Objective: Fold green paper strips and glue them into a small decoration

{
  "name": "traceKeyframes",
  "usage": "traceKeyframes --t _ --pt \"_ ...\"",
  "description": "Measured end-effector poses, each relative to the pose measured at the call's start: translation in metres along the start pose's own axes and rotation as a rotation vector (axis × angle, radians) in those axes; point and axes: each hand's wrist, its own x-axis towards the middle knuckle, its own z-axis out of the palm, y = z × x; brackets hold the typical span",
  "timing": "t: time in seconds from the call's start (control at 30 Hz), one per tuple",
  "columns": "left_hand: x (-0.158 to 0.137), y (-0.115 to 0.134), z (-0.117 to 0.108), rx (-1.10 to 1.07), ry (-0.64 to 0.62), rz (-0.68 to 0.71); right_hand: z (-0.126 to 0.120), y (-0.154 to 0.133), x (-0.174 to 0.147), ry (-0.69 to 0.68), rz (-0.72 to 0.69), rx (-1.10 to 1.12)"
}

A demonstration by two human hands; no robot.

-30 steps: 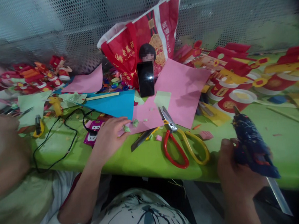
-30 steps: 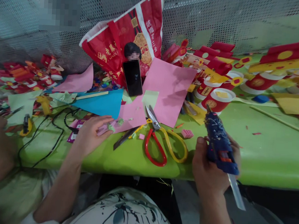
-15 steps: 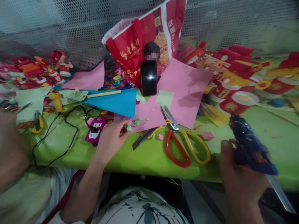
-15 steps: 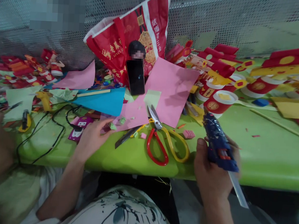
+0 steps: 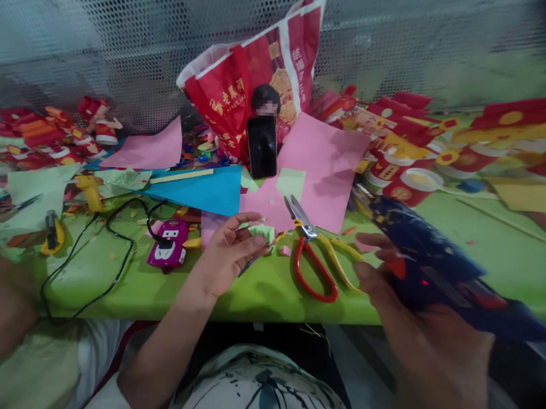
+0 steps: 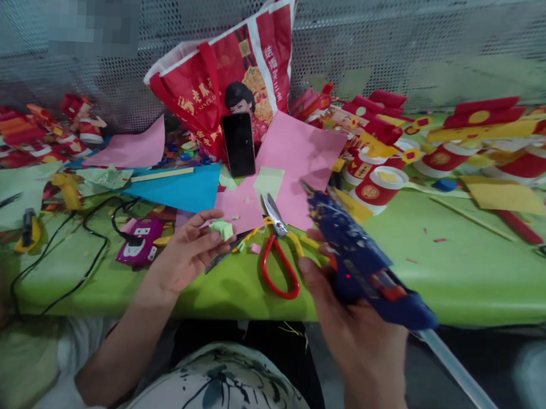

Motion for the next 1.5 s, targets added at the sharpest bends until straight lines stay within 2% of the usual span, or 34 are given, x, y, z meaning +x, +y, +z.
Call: traceKeyframes --t 0.13,0.23,0.43,0.63,0.83,1.1,1.37,1.5 --pt "0.005 -0.013 0.019 -0.096 -0.159 -0.123 0.016 -0.017 -0.002 -0.232 0.016 0.097" --pt "0.009 -0.019 0.024 -0.1 -0.19 -0.147 0.026 -0.017 -0.005 -0.306 0.103 0.145" --pt "0.009 -0.021 0.027 -0.047 -0.216 -0.07 0.034 -0.011 -0.005 -0.293 0.102 0.156" --pt "0.006 -0.023 0.026 -0.039 -0.164 -0.003 0.035 -0.014 -0.002 -0.305 0.068 0.145" --pt "0.004 -0.025 0.025 -0.028 -0.138 0.062 0.041 -0.01 -0.007 -0.268 0.109 0.169" --pt "0.005 -0.029 0.022 -0.041 -0.163 0.033 0.036 -0.013 -0.002 -0.281 0.094 0.046" --pt "0.003 -0.022 0.024 -0.125 -0.152 -0.054 0.033 -0.007 -0.002 -0.268 0.065 0.068" --pt "0.003 -0.021 0.024 -0.207 -0.107 -0.084 0.024 -0.008 -0.013 -0.202 0.065 0.13"
